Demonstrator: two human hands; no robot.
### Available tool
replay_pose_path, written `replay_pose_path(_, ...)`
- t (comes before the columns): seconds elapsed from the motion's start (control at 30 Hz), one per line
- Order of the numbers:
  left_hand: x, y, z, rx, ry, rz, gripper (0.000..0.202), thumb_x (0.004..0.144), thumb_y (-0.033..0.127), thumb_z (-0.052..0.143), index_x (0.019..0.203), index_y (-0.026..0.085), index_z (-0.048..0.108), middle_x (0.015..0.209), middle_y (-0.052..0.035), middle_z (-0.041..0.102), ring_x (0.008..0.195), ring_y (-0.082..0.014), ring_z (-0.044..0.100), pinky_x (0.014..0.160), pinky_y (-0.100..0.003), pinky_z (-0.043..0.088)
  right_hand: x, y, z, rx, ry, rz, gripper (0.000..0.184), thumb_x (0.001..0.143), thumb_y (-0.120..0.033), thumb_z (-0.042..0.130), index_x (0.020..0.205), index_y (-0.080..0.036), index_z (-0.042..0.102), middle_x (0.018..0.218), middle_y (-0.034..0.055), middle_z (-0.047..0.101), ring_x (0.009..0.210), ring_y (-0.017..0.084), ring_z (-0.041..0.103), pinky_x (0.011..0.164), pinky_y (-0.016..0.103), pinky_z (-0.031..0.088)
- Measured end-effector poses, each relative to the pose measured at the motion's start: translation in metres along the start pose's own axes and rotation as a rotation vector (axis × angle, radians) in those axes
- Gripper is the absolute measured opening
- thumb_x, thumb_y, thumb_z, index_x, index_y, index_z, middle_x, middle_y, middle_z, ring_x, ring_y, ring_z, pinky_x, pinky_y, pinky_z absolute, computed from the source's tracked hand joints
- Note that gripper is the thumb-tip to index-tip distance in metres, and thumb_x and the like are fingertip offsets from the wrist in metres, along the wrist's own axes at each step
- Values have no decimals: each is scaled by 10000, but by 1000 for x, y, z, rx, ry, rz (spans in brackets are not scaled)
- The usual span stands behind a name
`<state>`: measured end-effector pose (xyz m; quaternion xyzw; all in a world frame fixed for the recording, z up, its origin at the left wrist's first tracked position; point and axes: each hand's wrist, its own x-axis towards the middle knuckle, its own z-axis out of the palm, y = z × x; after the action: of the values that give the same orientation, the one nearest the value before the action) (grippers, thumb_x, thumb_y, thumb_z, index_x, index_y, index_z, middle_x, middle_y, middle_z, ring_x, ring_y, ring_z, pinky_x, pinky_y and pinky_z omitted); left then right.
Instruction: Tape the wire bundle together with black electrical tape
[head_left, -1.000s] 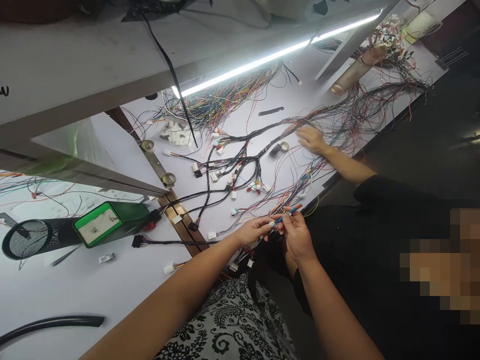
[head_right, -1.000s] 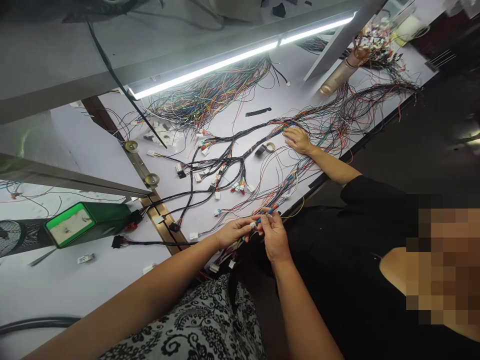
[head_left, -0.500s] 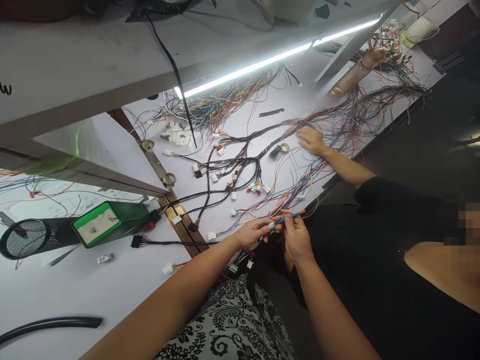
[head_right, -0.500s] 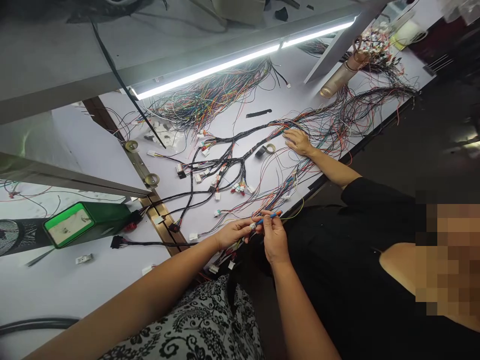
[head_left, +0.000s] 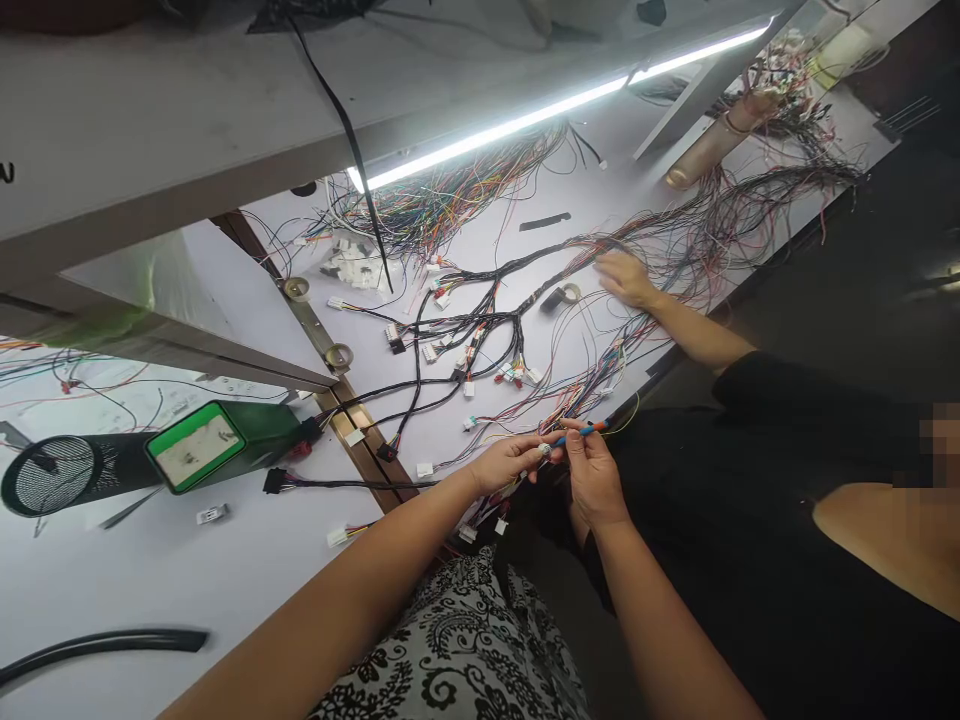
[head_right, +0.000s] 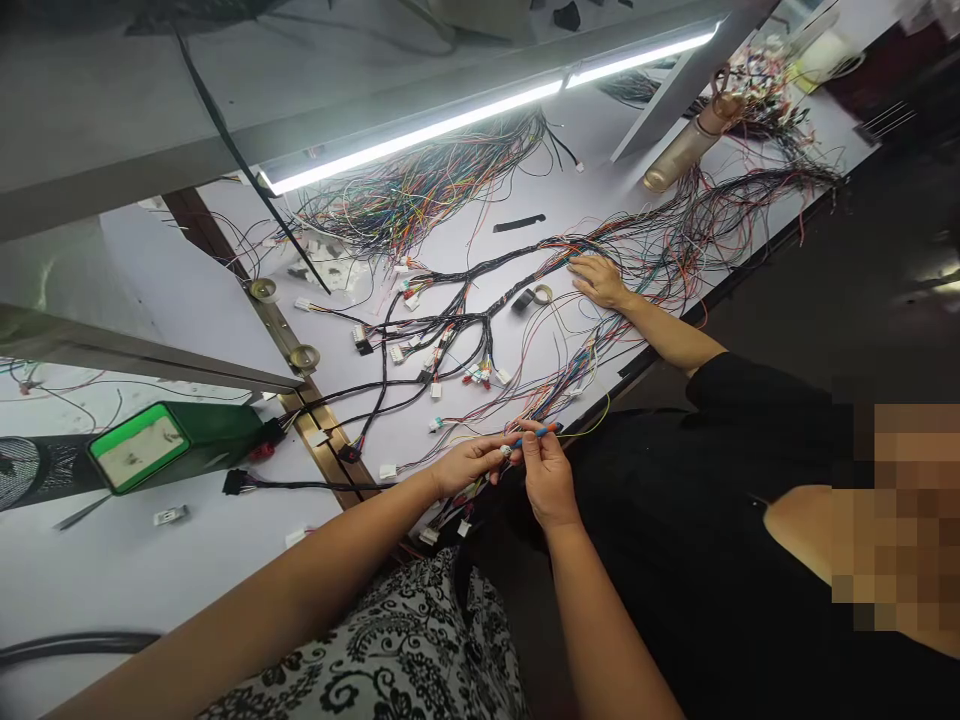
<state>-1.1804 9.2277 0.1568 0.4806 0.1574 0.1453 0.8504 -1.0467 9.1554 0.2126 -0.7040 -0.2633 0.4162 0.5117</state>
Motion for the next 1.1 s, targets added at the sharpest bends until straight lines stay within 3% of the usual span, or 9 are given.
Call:
replay_pose_path(0.63, 0, -1, 0, -31, -6, -1, 549, 899, 506, 503, 1386, 258, 455, 1032, -53, 572, 621, -74, 508, 662, -244, 423, -1, -2, 3, 31, 39, 13, 362, 854, -506, 574, 1089, -232, 591, 817, 11, 645, 665, 147, 582, 624, 301, 506)
replay_pose_path(1.1, 0, -6, -1, -2, 4, 18, 520, 912, 479, 497, 1389, 278, 449, 981, -33, 566, 621, -70, 512, 669, -237, 409, 0, -2, 0, -88, 14, -9, 369, 866, -516, 556, 1102, -238, 607, 775, 6, 635, 679, 152, 583, 633, 295, 476)
